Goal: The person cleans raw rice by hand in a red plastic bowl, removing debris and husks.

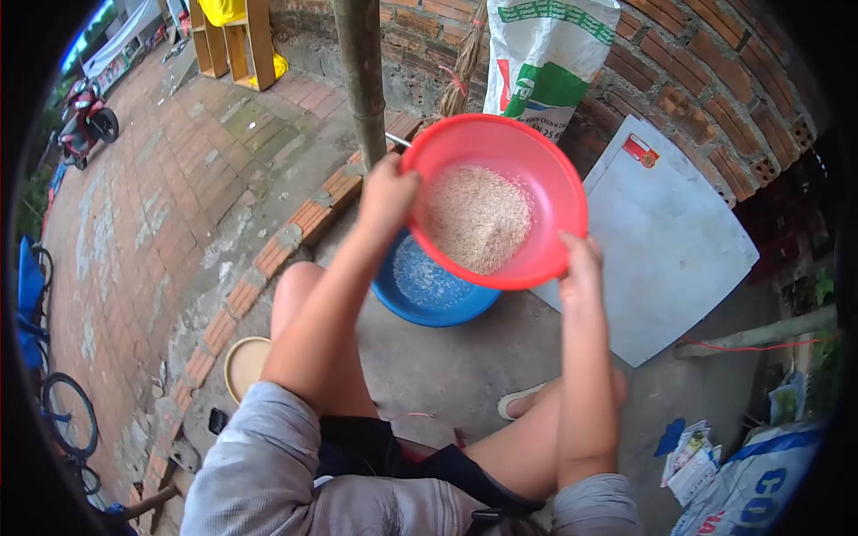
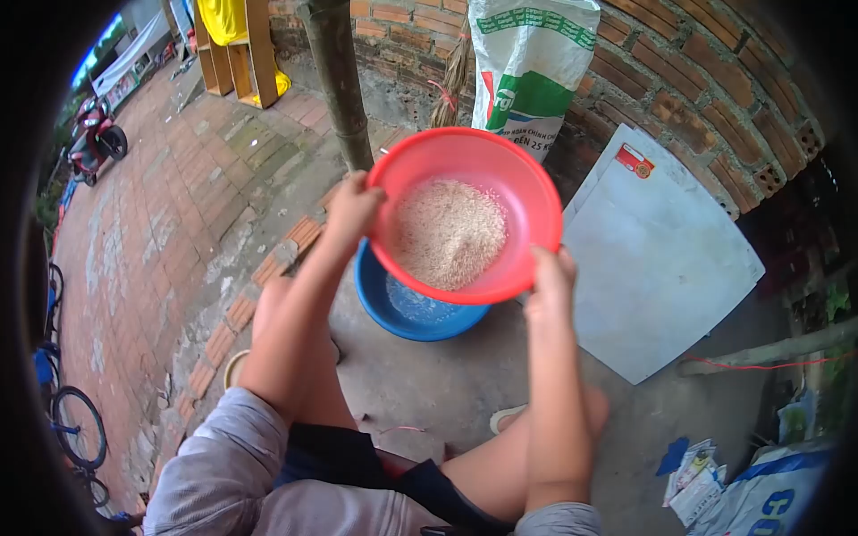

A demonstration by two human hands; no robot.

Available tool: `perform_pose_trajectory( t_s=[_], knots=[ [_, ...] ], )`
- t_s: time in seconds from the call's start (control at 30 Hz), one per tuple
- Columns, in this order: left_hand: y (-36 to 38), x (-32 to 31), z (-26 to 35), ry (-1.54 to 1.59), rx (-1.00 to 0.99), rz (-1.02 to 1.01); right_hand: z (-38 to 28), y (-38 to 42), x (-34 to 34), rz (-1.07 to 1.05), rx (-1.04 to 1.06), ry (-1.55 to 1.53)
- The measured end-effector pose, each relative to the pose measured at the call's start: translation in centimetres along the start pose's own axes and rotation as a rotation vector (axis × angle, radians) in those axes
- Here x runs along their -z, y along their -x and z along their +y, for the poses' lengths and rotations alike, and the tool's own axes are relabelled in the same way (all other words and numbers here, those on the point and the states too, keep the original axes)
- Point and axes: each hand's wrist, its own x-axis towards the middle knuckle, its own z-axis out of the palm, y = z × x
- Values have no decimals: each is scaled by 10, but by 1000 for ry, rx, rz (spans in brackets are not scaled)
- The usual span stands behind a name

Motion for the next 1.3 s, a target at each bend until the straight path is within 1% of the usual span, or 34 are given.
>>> perform_pose_trajectory(
  t_s=[0.03,0.1,0.13,0.17,0.2,0.23,0.3,0.33,0.37,0.43,0.47,0.5,0.53,0.57,0.6,0.63,0.67,0.7,0.77,0.8,0.83,0.87,0.9,0.93,0.97,1.0,1.03,1.1,1.13,1.17,1.23,1.27,1.3],
  knots=[
    [22,-24,1,-55,-77,-37,-7,-13,14,10,-3,-37],
    [36,-33,13,-215,-41,-144,-19,-24,35,50,-155,-34],
    [12,-23,-12,-4,-45,-122,-11,-7,16,117,6,-38],
    [-4,3,-1,164,163,-173,-3,22,-13,174,153,10],
    [-18,26,0,257,258,-192,7,47,-35,85,73,168],
    [-24,40,-2,336,350,-211,5,41,-31,66,77,190],
    [-11,19,-7,60,197,-68,10,28,-24,66,147,62],
    [11,-6,-6,-10,67,-6,-5,7,-4,84,51,23],
    [35,-26,1,-92,-53,-57,-10,-2,6,95,41,-8],
    [36,-29,1,-116,-28,-150,-27,-4,18,100,-142,16],
    [22,-17,-1,54,90,-162,-7,3,9,174,43,22],
    [1,8,-6,231,209,-168,5,28,-19,215,168,80],
    [-13,25,-9,360,274,-115,10,29,-22,201,179,106],
    [-3,38,22,361,359,-157,21,28,-25,107,219,89],
    [-3,25,2,251,219,-90,32,29,-30,21,247,48],
    [-2,8,-16,125,66,-34,9,14,-14,43,138,30],
    [23,-18,-11,16,-36,-10,-15,-3,6,66,32,8],
    [18,-17,-14,-6,-49,-22,-9,-6,8,74,27,-19],
    [18,-25,-20,83,77,-161,-4,-13,18,69,-67,-98],
    [8,10,3,141,162,-158,11,10,-6,173,54,22],
    [-8,27,-3,318,254,-58,47,24,-27,86,164,94],
    [-17,37,-8,351,281,-107,28,29,-27,71,175,112],
    [-21,44,-11,364,308,-160,2,43,-32,55,68,59],
    [-8,25,-11,213,202,-74,-10,50,-37,45,-45,-14],
    [10,-6,-13,27,104,39,-16,15,-8,-24,-117,-70],
    [34,-25,-4,3,-35,-41,-17,-16,22,-86,-190,-124],
    [30,-21,-7,-11,-37,-56,-15,-7,16,-75,-196,-140],
    [12,-19,-15,167,39,-97,-20,13,0,107,88,-52],
    [-2,6,-9,289,167,-104,-10,34,-23,87,183,22],
    [-6,25,0,457,281,-114,-1,57,-46,-26,236,104],
    [0,28,15,424,231,-110,-3,48,-40,10,202,68],
    [7,8,4,327,115,-56,-14,31,-26,15,196,32],
    [21,-21,-7,228,-6,-12,-31,4,2,21,16,-25]
  ],
)
